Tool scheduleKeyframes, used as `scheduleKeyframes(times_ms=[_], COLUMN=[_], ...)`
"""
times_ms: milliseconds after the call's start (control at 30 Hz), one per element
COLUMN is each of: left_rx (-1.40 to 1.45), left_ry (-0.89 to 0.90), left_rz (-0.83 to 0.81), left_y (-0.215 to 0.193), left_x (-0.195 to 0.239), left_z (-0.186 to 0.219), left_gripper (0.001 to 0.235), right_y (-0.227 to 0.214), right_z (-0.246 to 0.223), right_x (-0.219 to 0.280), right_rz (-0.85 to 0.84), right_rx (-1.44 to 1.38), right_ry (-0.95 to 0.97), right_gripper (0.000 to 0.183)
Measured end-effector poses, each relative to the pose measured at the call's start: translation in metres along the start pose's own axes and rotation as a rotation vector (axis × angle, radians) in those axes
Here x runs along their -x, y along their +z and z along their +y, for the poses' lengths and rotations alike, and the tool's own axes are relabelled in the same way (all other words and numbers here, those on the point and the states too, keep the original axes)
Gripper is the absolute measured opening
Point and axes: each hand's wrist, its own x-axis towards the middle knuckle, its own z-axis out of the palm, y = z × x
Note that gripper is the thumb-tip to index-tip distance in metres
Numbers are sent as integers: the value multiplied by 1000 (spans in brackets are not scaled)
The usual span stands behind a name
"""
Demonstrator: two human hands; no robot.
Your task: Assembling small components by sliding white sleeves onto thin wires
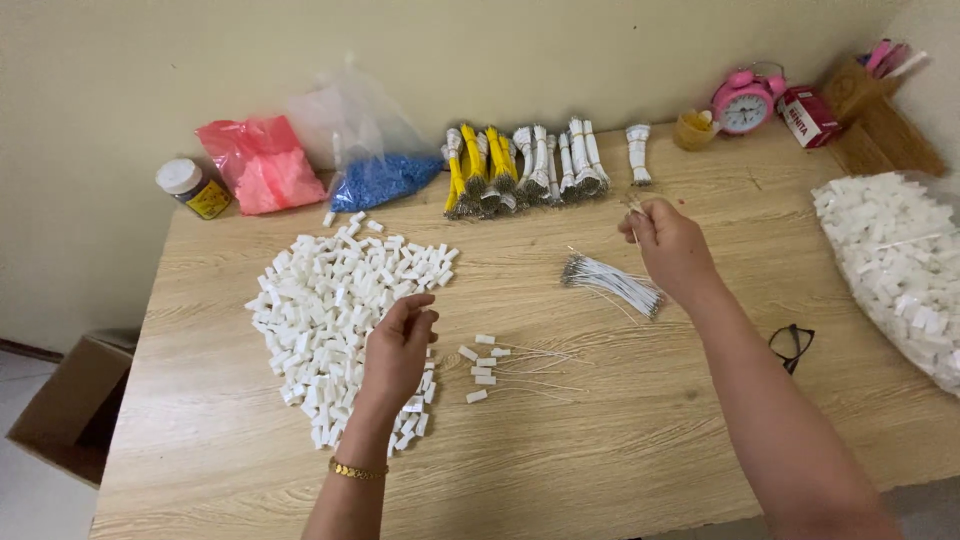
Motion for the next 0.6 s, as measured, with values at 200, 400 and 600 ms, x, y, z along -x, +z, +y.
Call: scheduleKeyframes(times_ms=[200,400,600], left_rx=[204,247,360], left_ry=[-7,-13,-47], left_rz=[-47,-75,-80], left_y=[13,19,34], left_x=[10,19,12], left_z=[15,26,-4], left_gripper=[20,19,21], right_y=[1,-9,8], right_z=[9,-37,-33], right_x=[-6,10,16], right_rz=[-6,6,-45], right_rx=[-156,-80,-213], right_ry=[-23,-25,-39], right_gripper=[19,23,20])
